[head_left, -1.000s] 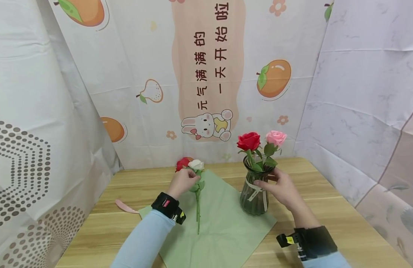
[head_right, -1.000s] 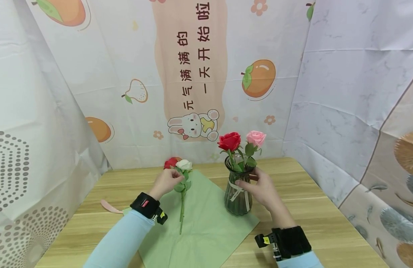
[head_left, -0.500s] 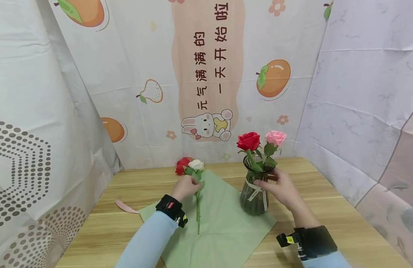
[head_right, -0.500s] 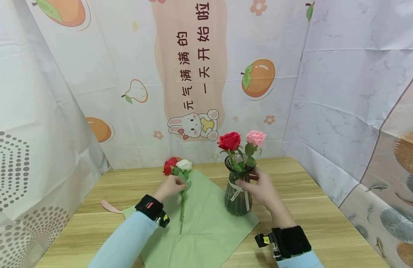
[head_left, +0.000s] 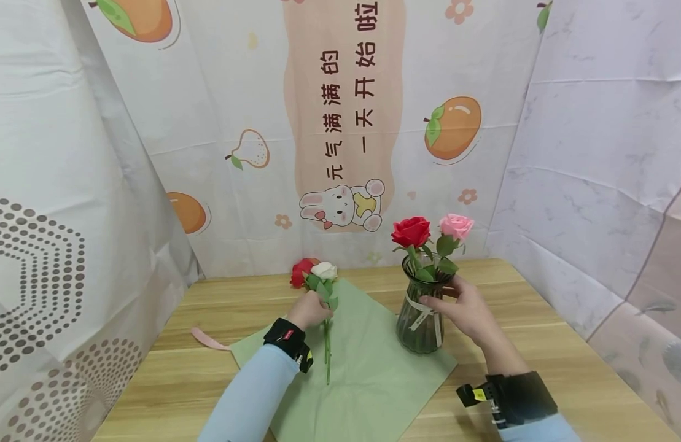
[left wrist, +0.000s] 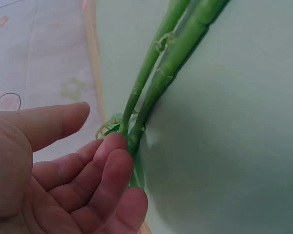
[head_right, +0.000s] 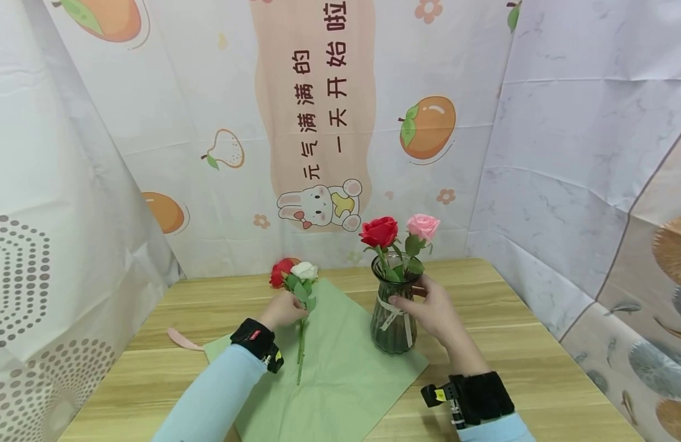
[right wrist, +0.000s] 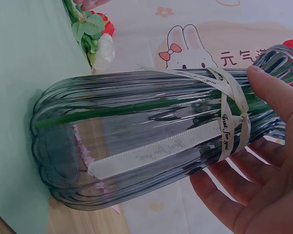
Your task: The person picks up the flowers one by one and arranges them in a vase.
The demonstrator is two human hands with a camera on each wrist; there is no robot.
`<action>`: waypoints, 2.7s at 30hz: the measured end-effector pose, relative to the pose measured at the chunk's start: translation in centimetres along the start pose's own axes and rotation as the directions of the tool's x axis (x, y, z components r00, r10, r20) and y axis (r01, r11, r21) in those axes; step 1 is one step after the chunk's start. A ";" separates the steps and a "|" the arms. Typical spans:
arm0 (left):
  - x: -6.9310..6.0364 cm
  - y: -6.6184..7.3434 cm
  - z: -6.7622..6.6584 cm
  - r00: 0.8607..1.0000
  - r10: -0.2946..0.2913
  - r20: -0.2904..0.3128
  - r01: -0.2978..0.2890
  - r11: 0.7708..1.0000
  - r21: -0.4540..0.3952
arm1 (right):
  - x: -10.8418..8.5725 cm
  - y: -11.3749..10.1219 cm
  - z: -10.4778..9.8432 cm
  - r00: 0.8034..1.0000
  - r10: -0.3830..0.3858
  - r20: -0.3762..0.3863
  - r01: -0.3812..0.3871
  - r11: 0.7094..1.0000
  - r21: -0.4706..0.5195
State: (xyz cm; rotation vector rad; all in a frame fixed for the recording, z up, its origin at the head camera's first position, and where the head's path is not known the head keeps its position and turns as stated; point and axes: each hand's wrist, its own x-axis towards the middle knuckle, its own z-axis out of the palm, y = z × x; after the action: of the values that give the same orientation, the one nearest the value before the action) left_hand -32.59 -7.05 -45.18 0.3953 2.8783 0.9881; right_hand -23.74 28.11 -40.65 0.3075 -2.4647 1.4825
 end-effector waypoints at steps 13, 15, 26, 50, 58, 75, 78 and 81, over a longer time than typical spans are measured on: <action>0.4 0.7 0.6 0.993 -0.114 0.015 0.112 0.990 0.087 | 0.0 0.1 0.0 1.000 0.002 -0.001 -0.002 1.000 -0.008; 0.5 0.6 0.7 0.992 -0.127 0.011 0.125 0.986 0.113 | -0.1 0.0 0.0 1.000 0.002 -0.001 -0.002 1.000 -0.009; 1.0 0.4 1.4 0.981 -0.192 -0.001 0.190 0.972 0.141 | 0.0 0.2 0.1 1.000 -0.001 -0.005 0.001 1.000 -0.013; 1.0 0.7 1.5 0.994 -0.112 0.008 0.112 0.992 -0.061 | -0.1 0.0 0.1 1.000 0.010 -0.002 -0.010 1.000 -0.017; 0.6 0.8 1.5 0.997 -0.070 0.029 0.074 0.987 -0.142 | -0.1 0.1 0.1 1.000 0.011 -0.004 -0.011 1.000 -0.014; 1.2 0.3 2.7 1.000 0.000 0.024 0.005 0.985 -0.170 | -0.1 0.0 0.1 1.000 0.006 0.001 -0.006 1.000 -0.009; 1.1 0.4 2.6 1.000 0.008 0.013 -0.005 0.986 -0.169 | -0.1 0.0 0.1 1.000 0.002 0.000 -0.002 1.000 -0.007; 1.1 0.6 2.4 1.000 0.004 0.005 -0.003 0.988 -0.154 | 0.0 0.0 0.1 1.000 -0.002 0.000 0.002 1.000 -0.005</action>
State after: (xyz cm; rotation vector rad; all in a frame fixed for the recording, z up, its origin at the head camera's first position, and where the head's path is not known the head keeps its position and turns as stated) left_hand -33.11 -4.89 -46.65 0.3898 2.7719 1.1984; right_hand -23.71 28.02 -40.71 0.3090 -2.4674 1.4751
